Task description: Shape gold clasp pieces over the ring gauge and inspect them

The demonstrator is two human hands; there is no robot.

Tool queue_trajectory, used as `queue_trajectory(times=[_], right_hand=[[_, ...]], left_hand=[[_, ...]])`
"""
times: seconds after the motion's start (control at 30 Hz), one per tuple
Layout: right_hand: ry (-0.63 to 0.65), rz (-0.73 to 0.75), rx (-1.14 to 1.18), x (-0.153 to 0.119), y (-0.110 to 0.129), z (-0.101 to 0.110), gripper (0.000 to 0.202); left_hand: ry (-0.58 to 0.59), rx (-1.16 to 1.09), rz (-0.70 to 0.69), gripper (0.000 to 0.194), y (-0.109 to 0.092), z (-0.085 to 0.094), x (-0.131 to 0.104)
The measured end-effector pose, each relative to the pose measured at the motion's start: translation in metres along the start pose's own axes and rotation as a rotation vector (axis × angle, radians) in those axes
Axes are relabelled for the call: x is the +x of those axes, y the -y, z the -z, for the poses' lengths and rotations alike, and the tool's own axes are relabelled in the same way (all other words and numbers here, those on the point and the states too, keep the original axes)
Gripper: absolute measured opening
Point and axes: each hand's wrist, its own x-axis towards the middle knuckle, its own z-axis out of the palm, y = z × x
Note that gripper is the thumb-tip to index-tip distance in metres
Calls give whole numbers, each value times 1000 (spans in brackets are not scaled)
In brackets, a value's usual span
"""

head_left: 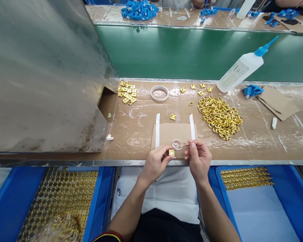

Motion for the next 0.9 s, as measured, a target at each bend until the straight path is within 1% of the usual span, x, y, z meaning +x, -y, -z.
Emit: queue_trajectory(times=[0.1,0.23,0.37,0.57,0.73,0.9], right_hand=[[-20,24,45,-7,-1,-1,25],[-6,55,85,-16,-3,-2,20],[28,91,38,-21,-6,-1,17],[93,120,-12,-22,-9,1,12],[95,126,-54,-23,-8,1,13],[108,154,-59,-25,-12,3,9]], left_hand=[[3,24,-23,19,1,-1,-1],[4,41,-27,18,1,-1,-1],[1,51,-37,16,0,-1,-1],[-18,78,-63,17,2,-4,-2],[-14,84,-55,16,2,-4,-2],[-15,97,-57,18,0,-4,-2]])
